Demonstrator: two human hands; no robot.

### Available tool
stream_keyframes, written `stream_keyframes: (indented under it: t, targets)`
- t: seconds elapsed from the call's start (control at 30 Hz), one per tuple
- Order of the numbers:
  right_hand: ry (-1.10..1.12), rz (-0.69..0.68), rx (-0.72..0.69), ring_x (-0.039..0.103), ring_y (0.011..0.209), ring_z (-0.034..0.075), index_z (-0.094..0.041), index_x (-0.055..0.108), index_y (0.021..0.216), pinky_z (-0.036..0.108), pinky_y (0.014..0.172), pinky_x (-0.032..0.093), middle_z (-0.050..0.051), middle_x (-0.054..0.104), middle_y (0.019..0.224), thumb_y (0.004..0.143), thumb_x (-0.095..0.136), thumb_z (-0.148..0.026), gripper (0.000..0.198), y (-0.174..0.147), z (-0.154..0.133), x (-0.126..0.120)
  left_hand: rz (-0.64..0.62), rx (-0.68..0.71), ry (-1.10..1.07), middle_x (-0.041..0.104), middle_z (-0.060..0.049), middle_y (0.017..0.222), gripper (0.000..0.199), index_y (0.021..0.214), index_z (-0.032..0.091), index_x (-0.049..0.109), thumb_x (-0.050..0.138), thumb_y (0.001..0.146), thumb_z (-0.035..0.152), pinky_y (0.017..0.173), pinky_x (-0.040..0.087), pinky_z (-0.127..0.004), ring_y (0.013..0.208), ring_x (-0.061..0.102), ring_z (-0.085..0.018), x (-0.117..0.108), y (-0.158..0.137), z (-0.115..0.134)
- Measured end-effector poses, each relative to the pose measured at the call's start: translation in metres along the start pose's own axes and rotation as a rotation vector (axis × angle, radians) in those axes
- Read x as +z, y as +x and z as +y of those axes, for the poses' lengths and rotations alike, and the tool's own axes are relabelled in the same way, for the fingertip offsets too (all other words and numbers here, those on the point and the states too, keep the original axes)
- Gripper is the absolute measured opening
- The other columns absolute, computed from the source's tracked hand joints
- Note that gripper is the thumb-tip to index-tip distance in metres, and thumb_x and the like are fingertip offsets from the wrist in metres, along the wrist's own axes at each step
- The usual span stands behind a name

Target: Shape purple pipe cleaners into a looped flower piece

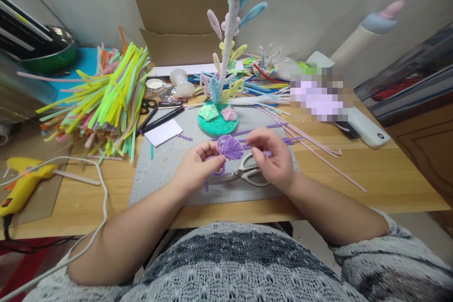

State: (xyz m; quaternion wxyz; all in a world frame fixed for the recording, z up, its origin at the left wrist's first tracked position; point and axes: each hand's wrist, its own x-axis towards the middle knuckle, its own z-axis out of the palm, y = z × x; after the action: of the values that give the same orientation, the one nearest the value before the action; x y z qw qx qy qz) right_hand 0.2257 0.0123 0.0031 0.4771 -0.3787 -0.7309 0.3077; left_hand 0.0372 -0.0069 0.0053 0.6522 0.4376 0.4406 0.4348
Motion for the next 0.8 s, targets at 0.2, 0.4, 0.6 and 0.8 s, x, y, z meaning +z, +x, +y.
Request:
stream_keyframes:
  t: [0.2, 0.4, 0.6, 0.8]
  targets:
    - [0.403, -0.316, 0.522, 0.051, 0.059, 0.009, -0.015, 0.06, 0.079, 0.023, 0.055, 0.042, 0.0, 0.058, 0.067, 0.076, 0.062, -0.032, 0.018, 0.008, -0.008, 0.007, -0.011, 0.027, 0.13, 0.056, 0.002, 0.067, 0.019, 0.078, 0.015, 0.05, 0.066, 0.071, 0.024, 0.055, 0.042, -0.021, 0.056, 0.051, -0.007, 0.005, -0.003, -0.004]
    - [0.627, -0.33, 0.723, 0.033, 0.041, 0.003, -0.014, 0.06, 0.077, 0.018, 0.038, 0.02, -0.002, 0.057, 0.059, 0.072, 0.064, -0.03, 0.018, 0.006, 0.0, 0.009, -0.02, 0.486, 0.618, 0.061, -0.005, 0.088, 0.016, 0.095, 0.018, 0.056, 0.055, 0.08, 0.017, 0.068, 0.045, -0.025, 0.079, 0.056, -0.013, 0.002, -0.006, -0.008]
    - [0.714, -0.356, 0.785, 0.03, 0.04, 0.003, -0.013, 0.06, 0.071, 0.017, 0.038, 0.016, -0.003, 0.055, 0.056, 0.07, 0.065, -0.027, 0.014, 0.005, 0.001, 0.008, -0.103, 0.546, 0.9, 0.061, -0.005, 0.081, 0.017, 0.096, 0.019, 0.059, 0.05, 0.082, 0.016, 0.063, 0.041, -0.027, 0.066, 0.051, -0.012, -0.003, -0.005, -0.005]
    - [0.721, -0.363, 0.841, 0.03, 0.039, 0.002, -0.013, 0.06, 0.069, 0.017, 0.037, 0.016, -0.001, 0.059, 0.057, 0.07, 0.064, -0.027, 0.014, 0.005, 0.002, 0.011, -0.134, 0.508, 0.892, 0.059, -0.002, 0.073, 0.014, 0.087, 0.02, 0.062, 0.051, 0.079, 0.015, 0.064, 0.039, -0.027, 0.065, 0.049, -0.013, -0.005, -0.002, -0.006]
